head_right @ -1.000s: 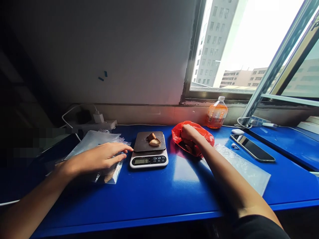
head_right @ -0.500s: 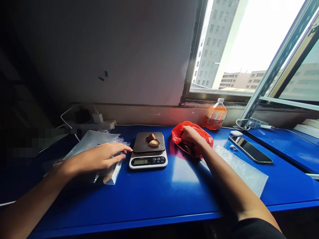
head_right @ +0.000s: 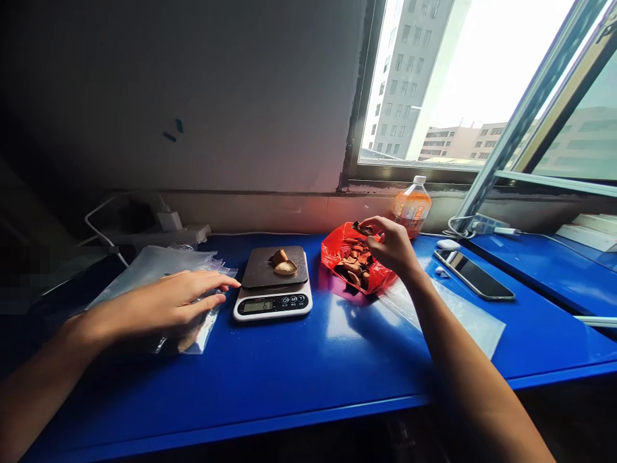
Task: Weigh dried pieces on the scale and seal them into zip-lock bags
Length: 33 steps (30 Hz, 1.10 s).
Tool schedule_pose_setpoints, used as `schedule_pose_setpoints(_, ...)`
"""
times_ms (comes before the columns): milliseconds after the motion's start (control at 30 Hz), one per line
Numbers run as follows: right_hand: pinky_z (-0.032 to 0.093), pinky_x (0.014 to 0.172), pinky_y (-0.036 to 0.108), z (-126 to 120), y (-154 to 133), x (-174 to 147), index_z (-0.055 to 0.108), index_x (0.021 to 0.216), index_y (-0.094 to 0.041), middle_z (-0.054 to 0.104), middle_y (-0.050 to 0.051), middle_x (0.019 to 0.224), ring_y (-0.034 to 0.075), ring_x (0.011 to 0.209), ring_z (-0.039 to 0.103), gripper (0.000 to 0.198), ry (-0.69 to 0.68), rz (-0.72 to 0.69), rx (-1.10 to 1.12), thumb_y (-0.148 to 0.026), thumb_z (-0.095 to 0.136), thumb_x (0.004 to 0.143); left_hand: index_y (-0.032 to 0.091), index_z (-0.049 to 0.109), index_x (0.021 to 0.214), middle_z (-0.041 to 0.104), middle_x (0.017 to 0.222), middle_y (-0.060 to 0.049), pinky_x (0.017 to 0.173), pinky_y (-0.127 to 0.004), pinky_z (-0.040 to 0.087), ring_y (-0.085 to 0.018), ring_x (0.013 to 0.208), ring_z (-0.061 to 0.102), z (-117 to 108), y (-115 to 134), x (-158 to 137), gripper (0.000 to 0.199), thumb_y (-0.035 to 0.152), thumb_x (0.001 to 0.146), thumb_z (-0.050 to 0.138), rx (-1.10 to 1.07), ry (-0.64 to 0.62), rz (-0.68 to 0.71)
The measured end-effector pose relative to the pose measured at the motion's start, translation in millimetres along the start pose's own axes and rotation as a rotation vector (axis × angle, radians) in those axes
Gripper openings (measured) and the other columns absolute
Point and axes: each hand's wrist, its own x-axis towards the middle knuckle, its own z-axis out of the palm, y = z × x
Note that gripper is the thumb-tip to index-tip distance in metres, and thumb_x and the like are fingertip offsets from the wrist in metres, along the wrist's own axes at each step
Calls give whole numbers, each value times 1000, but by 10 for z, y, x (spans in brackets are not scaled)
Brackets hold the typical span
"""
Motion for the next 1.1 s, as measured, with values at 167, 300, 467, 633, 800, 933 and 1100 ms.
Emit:
schedule_pose_setpoints(167, 49, 68, 29, 64, -435, -40, 72, 87, -18, 69, 4, 83, 16, 74, 63, 29, -63, -123, 119, -9, 50, 71, 27, 59, 125, 66, 123, -1, 92, -33, 46, -24, 112, 61, -13, 37, -5, 41, 37, 92, 36, 16, 6, -16)
schedule_pose_setpoints(300, 50, 73, 28, 295, -890, -128, 73, 98, -20, 70, 5, 89, 15, 80, 63, 31, -184, -292, 156, -8, 54, 77, 27, 60, 123, 67, 122, -1, 92, -32, 46, -23, 111, 61, -9, 26, -2, 40, 36, 92, 37, 16, -2, -18)
schedule_pose_setpoints(467, 47, 75, 28, 734, -1278, -179, 72, 109, -21, 70, 6, 89, 15, 80, 60, 32, -341, -504, 17, -9, 54, 86, 29, 61, 123, 68, 118, 0, 90, -33, 46, -23, 107, 62, 19, -14, 9, 38, 37, 93, 38, 8, 8, 20)
schedule_pose_setpoints(633, 45, 79, 31, 995, -1357, -125, 76, 96, -21, 68, 7, 88, 17, 83, 56, 25, -430, -483, -30, -12, 54, 89, 30, 61, 122, 69, 115, 0, 89, -32, 46, -22, 105, 63, 33, -34, 0, 36, 36, 93, 40, -16, 18, 34)
schedule_pose_setpoints(800, 44, 82, 37, 891, -1335, -92, 75, 98, -25, 64, 9, 99, 23, 98, 51, 17, -419, -451, -65, -26, 60, 89, 29, 62, 120, 69, 114, 0, 87, -32, 46, -23, 105, 63, 28, -24, -9, 36, 36, 92, 41, -6, 31, 36)
schedule_pose_setpoints(933, 43, 90, 41, 585, -1176, 4, 69, 95, -23, 63, 8, 106, 23, 105, 51, 21, -61, -403, -65, -17, 49, 91, 27, 62, 121, 69, 116, -1, 86, -31, 46, -23, 105, 63, 19, -15, 1, 36, 34, 92, 41, 2, 14, 36)
schedule_pose_setpoints(1100, 46, 81, 41, 254, -526, 82, 61, 81, -22, 65, 7, 85, 23, 87, 56, 13, 238, -194, -155, -16, 49, 84, 28, 61, 123, 68, 119, -1, 88, -32, 46, -23, 109, 62, 23, 1, 4, 37, 34, 93, 40, 42, 0, 34)
